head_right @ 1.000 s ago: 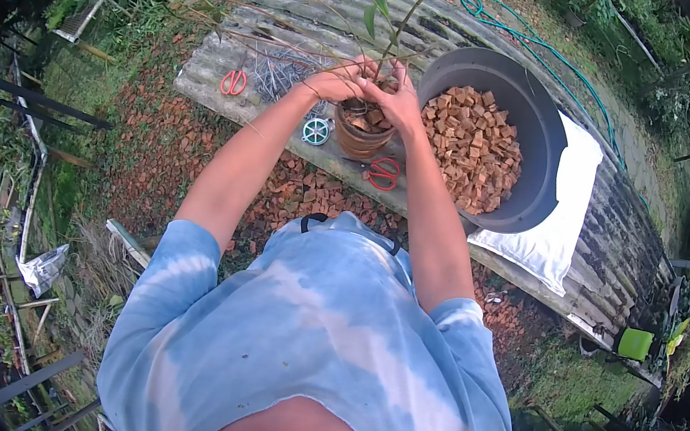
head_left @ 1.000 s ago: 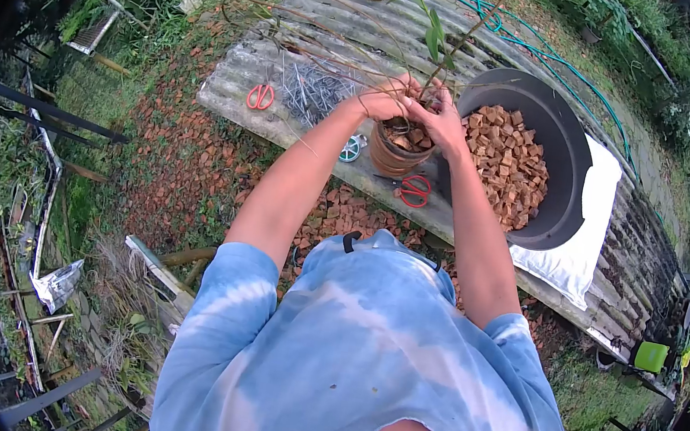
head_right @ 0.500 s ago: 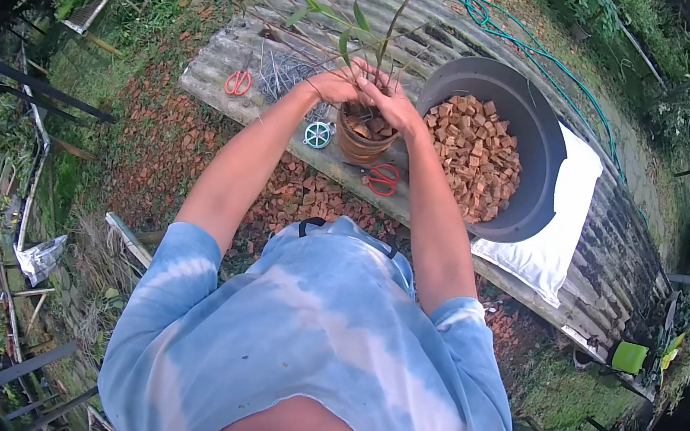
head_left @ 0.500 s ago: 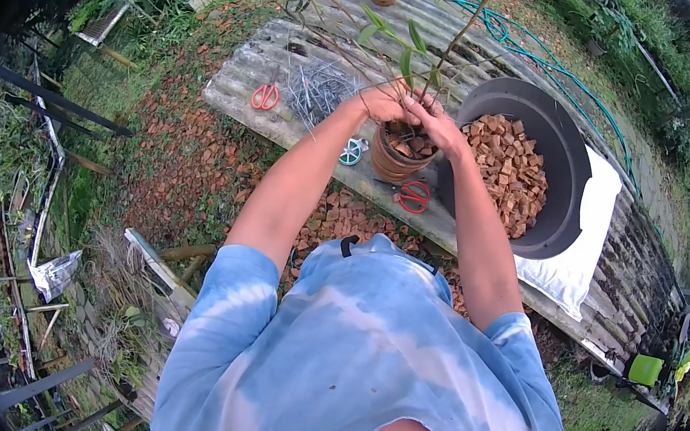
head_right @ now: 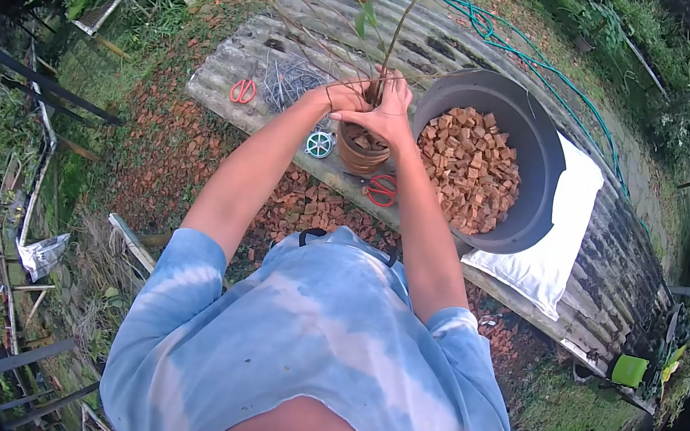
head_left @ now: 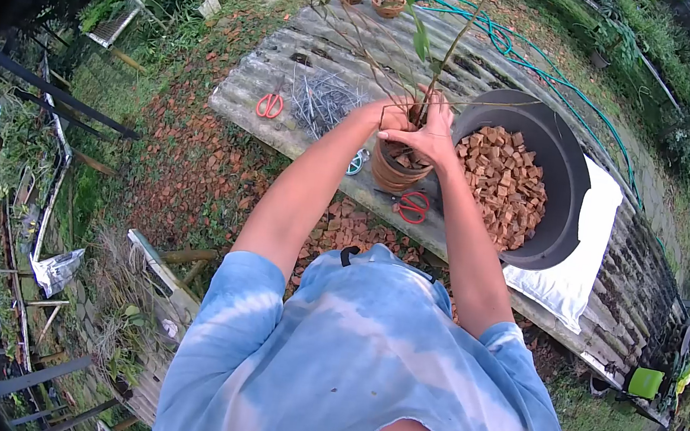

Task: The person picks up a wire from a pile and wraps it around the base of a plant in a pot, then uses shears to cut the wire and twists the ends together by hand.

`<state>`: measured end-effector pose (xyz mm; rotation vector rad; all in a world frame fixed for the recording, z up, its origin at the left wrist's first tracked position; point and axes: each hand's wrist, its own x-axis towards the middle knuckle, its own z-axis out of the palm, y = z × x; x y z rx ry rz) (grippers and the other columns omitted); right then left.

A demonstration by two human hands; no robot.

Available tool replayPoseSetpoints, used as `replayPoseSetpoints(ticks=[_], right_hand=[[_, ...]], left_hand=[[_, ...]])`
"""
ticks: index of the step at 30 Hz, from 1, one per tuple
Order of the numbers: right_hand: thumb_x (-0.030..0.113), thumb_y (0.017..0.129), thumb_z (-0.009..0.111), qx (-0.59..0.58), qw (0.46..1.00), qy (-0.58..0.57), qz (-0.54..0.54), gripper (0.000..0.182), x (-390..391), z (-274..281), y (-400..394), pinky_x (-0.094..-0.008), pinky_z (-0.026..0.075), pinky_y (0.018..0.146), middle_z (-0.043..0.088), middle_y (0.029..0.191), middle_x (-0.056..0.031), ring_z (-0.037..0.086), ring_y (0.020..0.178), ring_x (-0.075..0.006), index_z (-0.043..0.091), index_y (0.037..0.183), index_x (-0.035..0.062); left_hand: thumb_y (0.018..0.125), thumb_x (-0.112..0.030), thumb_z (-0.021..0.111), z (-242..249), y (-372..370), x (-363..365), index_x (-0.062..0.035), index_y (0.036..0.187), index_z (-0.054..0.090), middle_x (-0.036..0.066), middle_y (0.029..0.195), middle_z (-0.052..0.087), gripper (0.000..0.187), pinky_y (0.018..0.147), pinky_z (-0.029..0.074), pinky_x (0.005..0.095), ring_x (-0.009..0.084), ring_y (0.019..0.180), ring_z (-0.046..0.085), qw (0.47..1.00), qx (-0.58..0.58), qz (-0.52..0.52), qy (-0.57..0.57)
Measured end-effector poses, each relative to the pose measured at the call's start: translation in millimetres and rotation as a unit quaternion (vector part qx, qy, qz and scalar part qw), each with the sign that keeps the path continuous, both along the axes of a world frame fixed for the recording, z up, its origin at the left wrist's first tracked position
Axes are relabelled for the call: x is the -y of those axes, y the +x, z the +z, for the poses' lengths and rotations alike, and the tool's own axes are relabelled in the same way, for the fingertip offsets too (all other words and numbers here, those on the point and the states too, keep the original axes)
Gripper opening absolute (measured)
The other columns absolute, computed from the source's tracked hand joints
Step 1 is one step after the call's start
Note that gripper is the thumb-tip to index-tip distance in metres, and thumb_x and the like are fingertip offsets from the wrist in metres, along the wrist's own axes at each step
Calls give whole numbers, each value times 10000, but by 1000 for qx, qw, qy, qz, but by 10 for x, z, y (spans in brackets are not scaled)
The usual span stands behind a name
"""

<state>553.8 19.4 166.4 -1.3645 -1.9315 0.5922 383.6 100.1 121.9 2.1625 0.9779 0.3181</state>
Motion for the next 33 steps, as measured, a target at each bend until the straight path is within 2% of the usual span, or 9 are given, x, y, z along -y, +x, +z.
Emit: replayPoseSetpoints(ticks=[6,9,11,14,17,19,23,29,33], right_hand=[[489,582,981,-228,960,-128,96,984,12,172,43,-379,458,1076,609,1296,-120,592,1204,-235,548,1343,40],[454,625,968,-223,963,-131,79,864,29,207,87,-362,453,1066,635,1242,-92,599,1176,-202,584,1281,43],[446,621,969,-290,939,-167,78,848,-180,-124,114,-361,459,1054,643,1238,-92,602,1166,-203,599,1274,52],[454,613,969,-239,952,-163,100,812,-176,-47,152,-355,473,1026,675,1166,-91,625,1107,-203,634,1236,54],[435,637,962,-225,956,-159,99,753,-233,-150,165,-349,487,997,686,1126,-87,632,1076,-196,654,1206,49],[403,671,947,-246,947,-178,102,690,-269,-189,169,-351,497,976,694,1113,-90,640,1065,-198,664,1187,42],[333,781,888,-284,936,-177,110,471,-186,-28,143,-332,507,889,681,1022,-43,634,956,-168,641,1069,54],[480,899,738,-202,968,-147,22,458,-350,-414,189,-359,519,839,707,924,-71,653,876,-186,624,947,39],[531,901,714,-138,979,-151,6,515,-279,-224,152,-404,519,820,724,870,-128,663,843,-226,640,937,22]], left_hand=[[839,-321,724,869,61,365,-104,1389,571,89,1385,617,611,1103,398,360,230,1259,571,995,-80,-7,-52],[875,-297,683,868,-32,354,-106,1397,583,69,1396,617,565,1104,413,357,220,1240,588,992,-104,-8,-76],[863,-316,689,253,-152,19,-91,1363,610,75,1362,636,554,1070,443,351,223,1202,607,992,-116,-39,0],[854,-265,708,-145,-151,-190,-77,1552,386,73,1457,563,792,1084,395,349,172,1305,508,995,41,-70,-57],[821,-183,709,-249,-134,-182,-40,1207,695,25,1122,722,411,929,481,362,189,1047,629,992,96,-28,-82],[823,-105,709,256,-108,126,-53,1191,701,-11,1102,717,372,918,491,336,150,1032,629,966,156,10,-205],[868,-17,662,156,-247,156,-71,1242,658,-33,1196,670,378,938,497,272,98,1114,615,856,276,39,-435],[916,-6,677,295,-215,551,-45,1442,446,114,1366,590,575,1070,498,339,188,1218,596,819,376,198,-387],[907,-14,691,-184,-193,608,-22,1406,442,146,1409,570,558,1003,517,337,191,1140,615,930,225,283,-69]])
